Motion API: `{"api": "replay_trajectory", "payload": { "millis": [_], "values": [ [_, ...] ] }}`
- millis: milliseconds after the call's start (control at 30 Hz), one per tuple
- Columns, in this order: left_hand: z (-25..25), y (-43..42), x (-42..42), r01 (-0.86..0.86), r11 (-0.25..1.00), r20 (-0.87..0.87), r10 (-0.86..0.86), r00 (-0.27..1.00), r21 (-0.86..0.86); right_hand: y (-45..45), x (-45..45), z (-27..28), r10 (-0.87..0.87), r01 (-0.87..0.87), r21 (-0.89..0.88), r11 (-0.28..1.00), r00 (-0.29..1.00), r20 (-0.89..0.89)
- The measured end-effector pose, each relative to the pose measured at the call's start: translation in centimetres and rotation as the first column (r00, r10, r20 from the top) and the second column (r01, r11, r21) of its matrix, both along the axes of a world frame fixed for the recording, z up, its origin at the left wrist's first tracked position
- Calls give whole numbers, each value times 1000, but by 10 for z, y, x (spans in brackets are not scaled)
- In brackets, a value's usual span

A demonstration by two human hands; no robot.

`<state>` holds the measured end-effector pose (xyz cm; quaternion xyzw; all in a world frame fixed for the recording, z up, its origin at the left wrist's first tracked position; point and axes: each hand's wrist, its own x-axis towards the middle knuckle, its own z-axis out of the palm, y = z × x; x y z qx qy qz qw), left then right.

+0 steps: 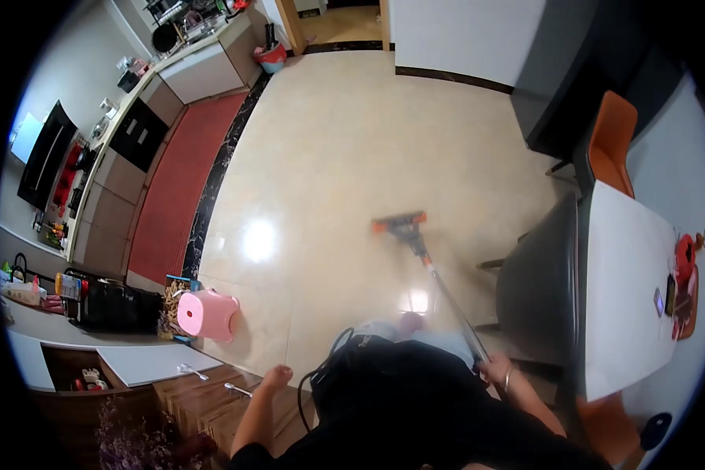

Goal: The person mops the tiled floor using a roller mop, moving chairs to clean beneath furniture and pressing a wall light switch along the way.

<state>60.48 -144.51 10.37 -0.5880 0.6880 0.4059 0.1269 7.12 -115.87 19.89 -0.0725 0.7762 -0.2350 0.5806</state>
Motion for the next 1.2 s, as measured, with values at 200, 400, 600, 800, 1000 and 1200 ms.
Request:
{"api": "replay_trajectory", "payload": {
  "millis": [200,400,600,800,1000,1200],
  "values": [
    [-75,83,19,-544,798,79,544,836,260,-197,-112,17,-81,86,-138,987,996,42],
    [-90,-35,-83,-546,681,264,481,836,487,-391,-187,19,-22,20,-144,989,1000,-10],
    [-98,-351,-114,-101,989,111,89,990,108,-547,-228,42,-119,151,-104,983,957,263],
    [51,-701,-287,-277,825,-412,60,909,-492,-700,-295,34,-114,163,-166,973,957,268],
    [53,-790,-385,-375,907,-501,239,832,-190,-849,-403,10,-77,143,-138,980,914,399],
    [-46,-682,-391,-165,938,53,156,986,306,-1046,-500,-18,52,8,-363,932,986,156]
  ]
}}
